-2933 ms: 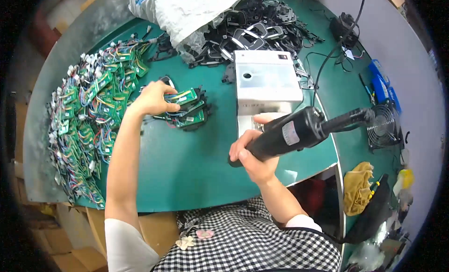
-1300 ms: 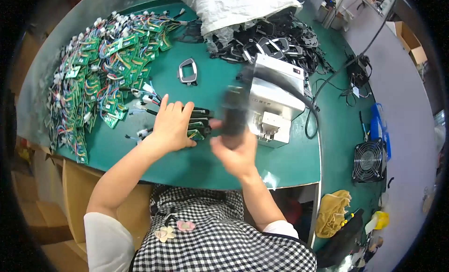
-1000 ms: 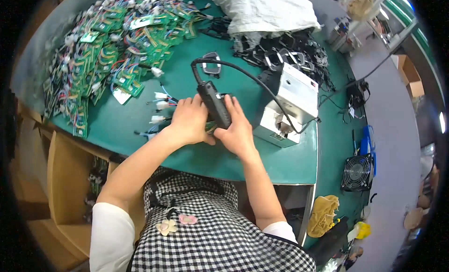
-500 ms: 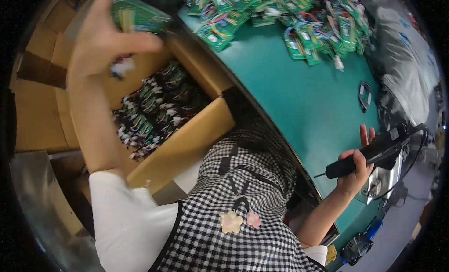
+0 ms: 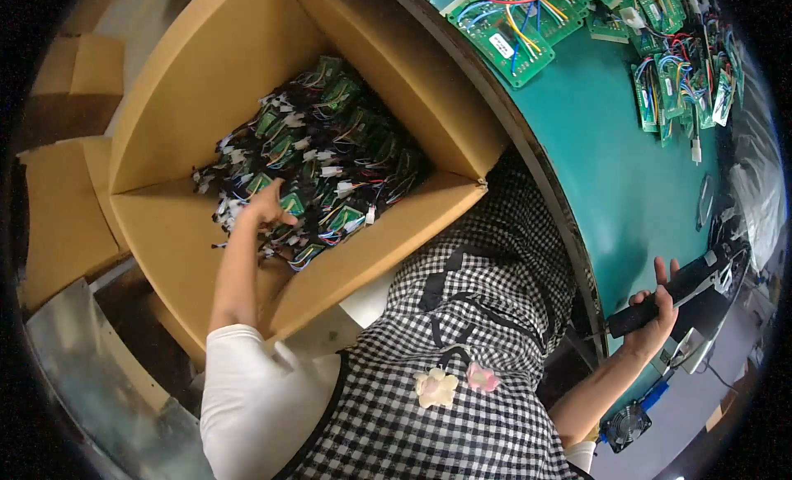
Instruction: The person assembles electronic circuit boards into plastic housings by securing them with screws using an electric screwdriver.
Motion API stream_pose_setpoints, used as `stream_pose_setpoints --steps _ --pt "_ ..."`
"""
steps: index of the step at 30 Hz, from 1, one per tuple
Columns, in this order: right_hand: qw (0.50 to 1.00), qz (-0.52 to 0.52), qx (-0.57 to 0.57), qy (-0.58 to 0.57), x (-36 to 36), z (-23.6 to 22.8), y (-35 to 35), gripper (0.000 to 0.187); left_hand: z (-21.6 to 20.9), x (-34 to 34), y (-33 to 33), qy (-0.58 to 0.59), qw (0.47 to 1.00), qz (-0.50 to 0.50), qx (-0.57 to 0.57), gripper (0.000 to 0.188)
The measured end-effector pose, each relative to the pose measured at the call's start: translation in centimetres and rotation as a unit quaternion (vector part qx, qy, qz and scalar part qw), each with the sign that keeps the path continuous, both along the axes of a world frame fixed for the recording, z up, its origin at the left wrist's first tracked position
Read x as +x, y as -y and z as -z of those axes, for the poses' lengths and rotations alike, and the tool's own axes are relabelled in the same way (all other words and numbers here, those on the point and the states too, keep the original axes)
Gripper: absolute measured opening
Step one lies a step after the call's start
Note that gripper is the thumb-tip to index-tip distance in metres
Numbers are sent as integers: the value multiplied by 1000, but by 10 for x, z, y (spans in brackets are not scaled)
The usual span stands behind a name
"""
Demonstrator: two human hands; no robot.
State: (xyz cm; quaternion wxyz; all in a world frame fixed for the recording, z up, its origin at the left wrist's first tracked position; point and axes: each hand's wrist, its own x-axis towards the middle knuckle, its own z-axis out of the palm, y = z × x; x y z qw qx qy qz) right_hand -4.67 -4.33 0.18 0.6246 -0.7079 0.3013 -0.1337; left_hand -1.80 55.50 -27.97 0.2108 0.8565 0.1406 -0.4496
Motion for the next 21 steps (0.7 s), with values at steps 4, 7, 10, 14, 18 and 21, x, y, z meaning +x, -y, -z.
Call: stream_pose_setpoints --steps 4,7,10,14,18,21 --pt "1000 12 -4 -15 -3 0 4 58 43 -4 27 7 1000 -6 -20 111" --pt "999 29 -14 -13 -5 1 3 56 61 -14 61 54 994 -32 90 120" --pt "998 65 -21 -4 -4 0 -2 54 53 -18 80 77 989 -72 104 124" --pt "996 87 -28 5 1 -6 -11 52 78 -40 87 163 970 -116 136 111" --pt "993 111 -6 26 7 -10 -21 50 90 7 94 77 982 -45 166 104" --pt "995 86 21 54 13 -24 -35 53 130 -5 24 135 988 -10 73 107"
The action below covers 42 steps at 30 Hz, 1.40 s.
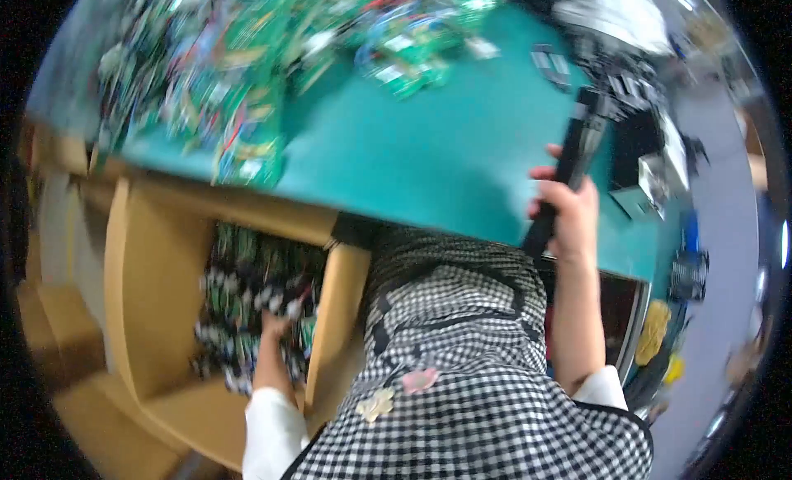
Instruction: The person assembles electronic circuit boards into plastic housings by securing them with screws using an electric screwdriver.
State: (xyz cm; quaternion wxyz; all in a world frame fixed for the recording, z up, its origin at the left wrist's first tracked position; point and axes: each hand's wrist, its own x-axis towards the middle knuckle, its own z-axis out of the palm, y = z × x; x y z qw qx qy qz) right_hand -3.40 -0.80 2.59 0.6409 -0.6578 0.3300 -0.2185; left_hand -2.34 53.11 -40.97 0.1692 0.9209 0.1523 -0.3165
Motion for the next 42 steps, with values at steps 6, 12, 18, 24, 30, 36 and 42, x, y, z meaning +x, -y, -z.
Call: stream_pose_setpoints --steps 6,12,18,24,30,36,42 --pt "958 119 -187 183 -36 -50 32 57 -88 72 -35 61 961 -223 150 70" --pt "916 179 -294 205 -61 -29 75 61 -387 183 110 696 697 -123 -118 32" --pt "946 141 -212 203 -69 -19 85 64 -469 158 507 488 671 425 -363 32" --pt "960 1 -167 224 -84 -15 96 68 -422 162 668 417 788 434 -128 56" --pt "957 70 -110 258 -93 -13 113 65 -505 173 616 249 777 447 -366 31" --pt "954 96 -115 261 -86 -19 103 62 -474 111 530 -150 818 491 -259 40" --pt "938 134 -140 289 -91 -16 98 66 -475 169 441 419 700 569 -102 32"
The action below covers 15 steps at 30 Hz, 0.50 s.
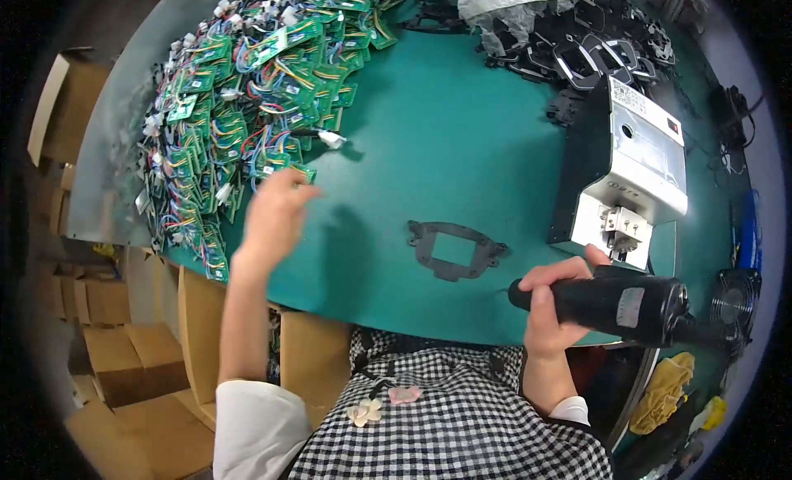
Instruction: The person assembles electronic circuit boards into plastic housings by securing them with screws using an electric screwdriver.
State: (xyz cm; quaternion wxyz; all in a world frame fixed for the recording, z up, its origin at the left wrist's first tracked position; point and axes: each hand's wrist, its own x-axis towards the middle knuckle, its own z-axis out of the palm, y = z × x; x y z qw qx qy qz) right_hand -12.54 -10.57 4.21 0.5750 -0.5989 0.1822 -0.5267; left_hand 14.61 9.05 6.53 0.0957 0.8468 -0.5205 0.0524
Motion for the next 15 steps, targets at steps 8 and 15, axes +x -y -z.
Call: stream_pose_setpoints --steps 8,15 --pt "999 21 35 18 2 -12 -10 72 7 83 -26 123 984 -67 112 63" --pt "979 15 -29 199 -44 -33 56 76 -15 74 -32 -4 995 -74 -73 65"
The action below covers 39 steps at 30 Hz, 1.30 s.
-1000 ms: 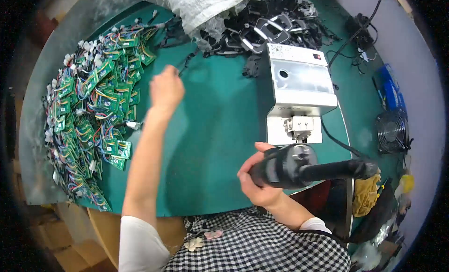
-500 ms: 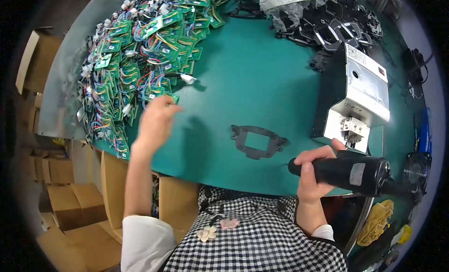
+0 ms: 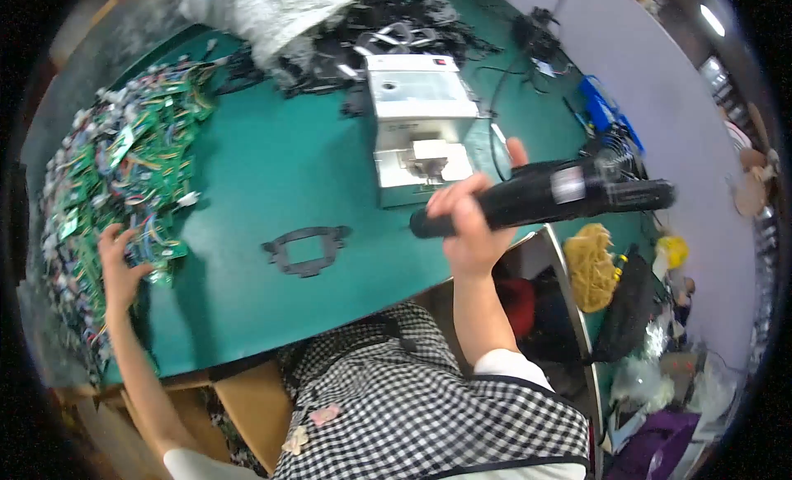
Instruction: The person assembles electronic circuit boards into plastic housings by securing them with screws using an electric screwdriver.
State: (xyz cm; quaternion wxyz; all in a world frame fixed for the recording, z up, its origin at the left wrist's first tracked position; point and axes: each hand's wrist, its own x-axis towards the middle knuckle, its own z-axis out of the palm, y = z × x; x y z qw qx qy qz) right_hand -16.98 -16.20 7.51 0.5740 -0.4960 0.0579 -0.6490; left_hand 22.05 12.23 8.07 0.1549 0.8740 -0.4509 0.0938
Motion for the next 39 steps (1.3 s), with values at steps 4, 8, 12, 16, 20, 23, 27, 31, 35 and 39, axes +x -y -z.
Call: stream_pose_setpoints --steps 4,8,12,16,20,23,27,31,35,39 --pt "994 102 -41 25 -11 -34 25 72 -1 2 18 -125 979 88 -136 57" --pt "990 116 -58 -58 0 -28 33 73 20 -5 35 -350 897 115 -245 58" --pt "992 90 -55 -64 2 -23 42 76 21 -7 35 -295 919 135 -225 52" --pt "981 -60 -147 -112 -4 -23 59 77 36 24 34 -291 851 142 -414 44" --pt "940 -247 -187 -143 9 -25 72 78 23 81 16 -469 541 149 -683 62" --pt "953 -99 -102 -268 21 -35 62 76 5 56 71 -429 574 48 -696 60" --pt "960 8 -113 -256 23 -37 46 70 -2 40 58 -469 508 212 -691 60" --pt "967 -1 -16 -254 22 -39 36 69 -14 42 1 -466 407 242 -747 73" --pt "975 -5 44 -220 14 -16 16 68 -58 9 -7 -317 580 240 -710 83" --pt "979 -4 60 -196 11 -20 -7 69 -49 -4 35 -315 747 236 -535 62"
